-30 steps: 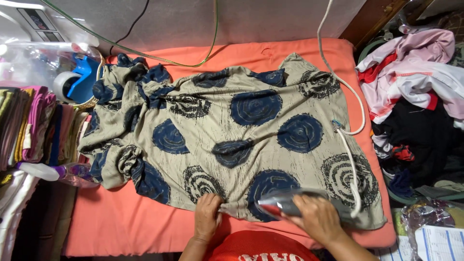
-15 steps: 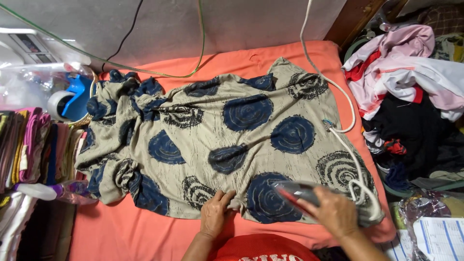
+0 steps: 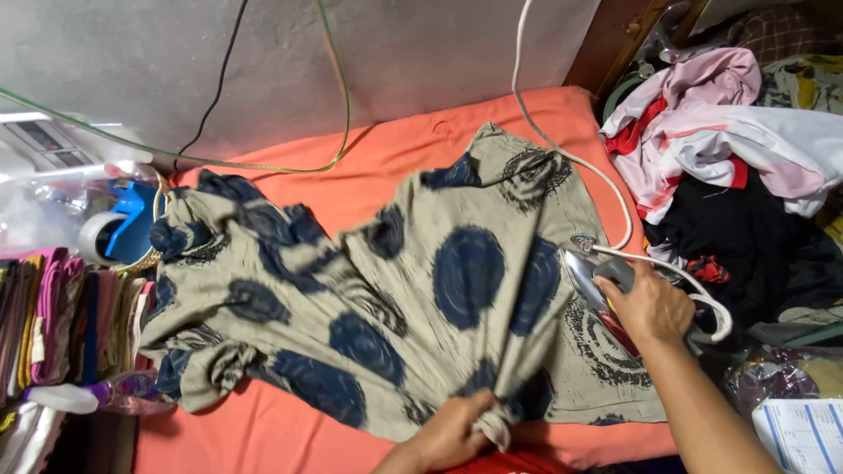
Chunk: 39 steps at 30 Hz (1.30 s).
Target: Ironing a patterned garment on an ironing station.
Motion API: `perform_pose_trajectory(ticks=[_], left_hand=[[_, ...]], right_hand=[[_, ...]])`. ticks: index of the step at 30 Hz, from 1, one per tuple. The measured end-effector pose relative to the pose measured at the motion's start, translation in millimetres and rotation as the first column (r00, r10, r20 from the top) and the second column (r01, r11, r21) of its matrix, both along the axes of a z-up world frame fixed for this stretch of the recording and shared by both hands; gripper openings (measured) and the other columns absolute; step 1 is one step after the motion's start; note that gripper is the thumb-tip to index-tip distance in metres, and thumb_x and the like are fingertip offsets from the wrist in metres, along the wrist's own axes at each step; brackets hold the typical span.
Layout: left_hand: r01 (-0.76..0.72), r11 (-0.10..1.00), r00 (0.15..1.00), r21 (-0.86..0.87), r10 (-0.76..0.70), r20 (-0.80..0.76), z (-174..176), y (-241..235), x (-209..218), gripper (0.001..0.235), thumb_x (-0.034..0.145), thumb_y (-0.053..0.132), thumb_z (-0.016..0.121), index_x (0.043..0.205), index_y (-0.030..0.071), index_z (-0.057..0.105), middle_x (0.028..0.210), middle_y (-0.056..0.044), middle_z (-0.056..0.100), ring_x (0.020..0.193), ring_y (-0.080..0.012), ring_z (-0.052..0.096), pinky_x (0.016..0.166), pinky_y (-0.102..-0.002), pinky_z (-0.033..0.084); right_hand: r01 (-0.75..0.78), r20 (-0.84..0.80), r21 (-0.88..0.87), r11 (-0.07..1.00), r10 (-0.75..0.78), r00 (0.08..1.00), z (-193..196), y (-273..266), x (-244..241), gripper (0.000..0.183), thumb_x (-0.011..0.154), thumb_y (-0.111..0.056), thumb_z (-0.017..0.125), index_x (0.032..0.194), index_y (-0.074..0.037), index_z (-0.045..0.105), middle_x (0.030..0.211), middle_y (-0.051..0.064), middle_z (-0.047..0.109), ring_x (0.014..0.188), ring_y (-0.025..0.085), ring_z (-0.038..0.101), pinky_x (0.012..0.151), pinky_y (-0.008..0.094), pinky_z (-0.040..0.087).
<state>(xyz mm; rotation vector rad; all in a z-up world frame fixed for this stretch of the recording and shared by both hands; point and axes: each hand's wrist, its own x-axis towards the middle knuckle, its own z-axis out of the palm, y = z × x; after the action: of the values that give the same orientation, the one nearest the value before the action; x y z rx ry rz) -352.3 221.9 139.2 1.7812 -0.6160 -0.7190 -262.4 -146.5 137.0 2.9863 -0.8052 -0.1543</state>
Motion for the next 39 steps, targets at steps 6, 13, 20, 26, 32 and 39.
perform_pose_trajectory(ticks=[6,13,20,26,32,39], left_hand=[[-0.142,0.990,0.990,0.014,0.141,0.010,15,-18,49,0.027,0.077,0.012,0.080,0.100,0.008,0.065,0.097,-0.013,0.068,0.092,-0.0295,0.069,0.082,-0.039,0.055],[-0.646,0.763,0.726,0.019,0.607,0.323,-66,16,155,0.038,0.070,-0.001,0.069,0.106,0.006,0.063,0.113,-0.014,0.063,0.107,-0.0321,0.068,0.094,-0.038,0.055],[-0.744,0.666,0.597,0.057,0.624,0.505,-75,7,246,0.084,0.062,0.002,0.078,0.139,0.007,0.046,0.157,-0.021,0.034,0.132,-0.0445,0.050,0.101,-0.046,0.048],[-0.754,0.556,0.657,0.351,0.631,0.413,-76,0,279,0.087,0.069,0.007,0.076,0.148,0.010,0.040,0.141,-0.020,0.048,0.110,-0.0419,0.062,0.089,-0.049,0.052],[-0.271,0.779,0.946,0.565,0.107,0.306,-94,-21,223,0.026,0.080,0.023,0.070,0.103,0.010,0.073,0.089,-0.020,0.073,0.084,-0.0398,0.072,0.075,-0.050,0.057],[0.390,0.902,0.913,0.183,-0.353,-0.207,-103,-59,112,0.054,0.087,0.020,0.064,0.140,0.019,0.067,0.122,-0.015,0.069,0.113,-0.0335,0.065,0.096,-0.042,0.051]], right_hand=[[-0.105,0.065,-0.019,0.994,0.106,0.992,-3,6,23,0.069,0.079,-0.072,0.070,0.116,-0.014,0.069,0.085,0.016,0.076,0.076,0.036,0.074,0.064,0.049,0.057],[-0.020,0.014,0.019,1.000,0.020,1.000,5,4,56,0.065,0.082,-0.071,0.071,0.108,-0.011,0.068,0.083,0.016,0.076,0.075,0.036,0.074,0.064,0.049,0.057],[-0.018,0.052,0.036,0.999,0.016,0.999,4,3,89,0.063,0.081,-0.067,0.073,0.104,-0.009,0.065,0.085,0.017,0.075,0.076,0.038,0.074,0.064,0.050,0.057],[-0.008,0.079,0.030,1.000,0.005,0.997,4,-2,134,0.061,0.083,-0.062,0.075,0.105,-0.007,0.065,0.086,0.018,0.075,0.079,0.039,0.074,0.066,0.050,0.056],[-0.119,0.118,0.032,0.992,0.115,0.986,-2,-6,186,0.059,0.083,-0.059,0.076,0.105,-0.006,0.065,0.086,0.019,0.075,0.079,0.039,0.073,0.067,0.050,0.056],[-0.261,0.190,-0.004,0.965,0.257,0.948,-19,6,247,0.056,0.082,-0.058,0.078,0.102,-0.008,0.066,0.082,0.016,0.074,0.077,0.036,0.073,0.066,0.050,0.054]])
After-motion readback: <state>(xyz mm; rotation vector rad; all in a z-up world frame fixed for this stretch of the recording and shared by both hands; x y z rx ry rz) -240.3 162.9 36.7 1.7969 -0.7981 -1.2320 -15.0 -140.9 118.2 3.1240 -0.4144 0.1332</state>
